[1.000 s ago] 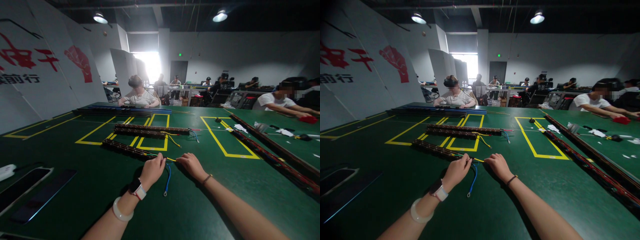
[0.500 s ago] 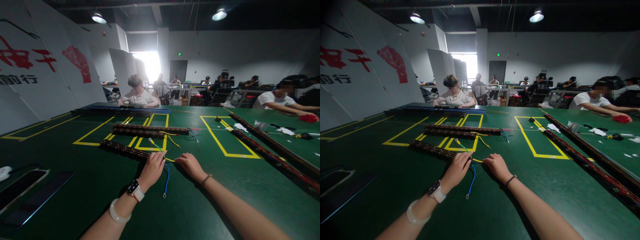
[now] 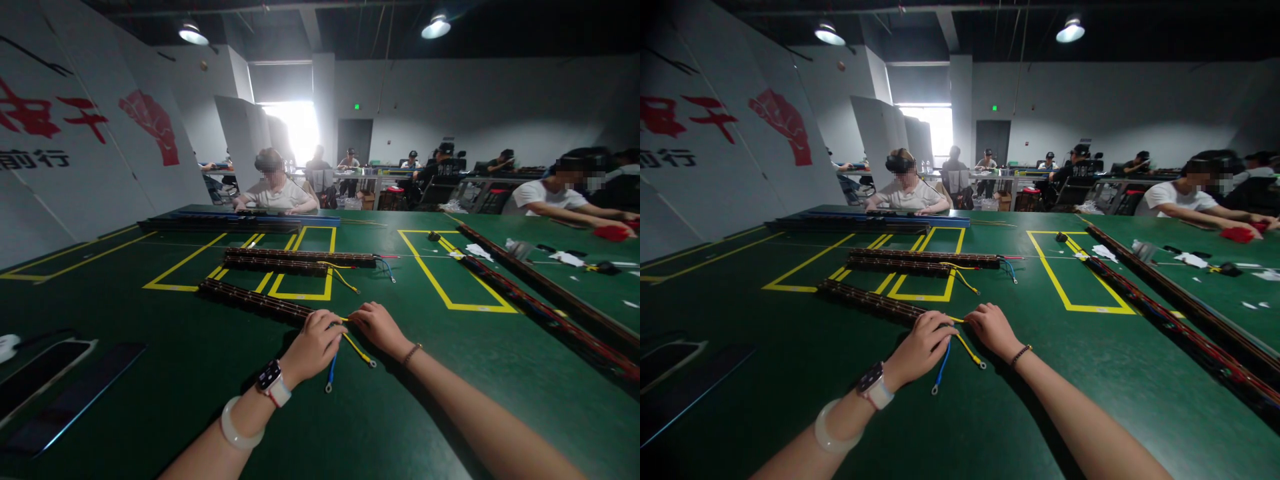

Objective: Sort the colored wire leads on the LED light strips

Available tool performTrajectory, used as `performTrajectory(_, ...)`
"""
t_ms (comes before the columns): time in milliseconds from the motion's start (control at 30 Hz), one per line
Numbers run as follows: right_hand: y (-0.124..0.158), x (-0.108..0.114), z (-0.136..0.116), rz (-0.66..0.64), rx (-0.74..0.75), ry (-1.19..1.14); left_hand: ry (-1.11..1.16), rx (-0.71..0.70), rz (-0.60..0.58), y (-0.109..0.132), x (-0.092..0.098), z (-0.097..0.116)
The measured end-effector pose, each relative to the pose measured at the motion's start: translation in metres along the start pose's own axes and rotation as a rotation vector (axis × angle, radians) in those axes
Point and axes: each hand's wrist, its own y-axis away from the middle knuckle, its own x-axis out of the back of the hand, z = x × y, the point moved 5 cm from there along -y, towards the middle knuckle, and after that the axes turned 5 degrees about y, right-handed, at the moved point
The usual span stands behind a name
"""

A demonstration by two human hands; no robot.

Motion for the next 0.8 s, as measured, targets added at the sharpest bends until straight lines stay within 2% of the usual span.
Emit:
performTrajectory(67, 0.000, 0.001, -0.004, -0.017, -0.011, -0.039, -0.045, 0.024, -0.052, 0.000, -0.002, -0.001)
performTrajectory(167, 0.001, 0.000, -0.010, -0.056, -0.040, -0.080, -0.091, 0.058, -0.239, 0.002, -0.012, -0.001)
performTrajectory(233, 0.001, -0.003, -0.013, -0.089, -0.064, -0.095, -0.099, 0.114, -0.303, 0.003, -0.016, -0.003)
performTrajectory(433, -0.001, -0.011, -0.015, -0.175, -0.086, -0.189, 0.048, 0.380, -0.270, 0.003, -0.014, -0.012)
performTrajectory(533, -0.002, -0.003, -0.019, -0.156, -0.102, -0.162, 0.276, 0.559, -0.230, 0.005, -0.018, -0.017)
performTrajectory(667, -0.002, 0.012, -0.033, -0.164, -0.084, -0.022, 0.804, 0.793, -0.251, 0.011, -0.037, -0.019)
performTrajectory(800, 0.001, 0.017, -0.051, -0.206, -0.005, 0.188, 1.194, 0.872, -0.215, 0.015, -0.049, -0.018)
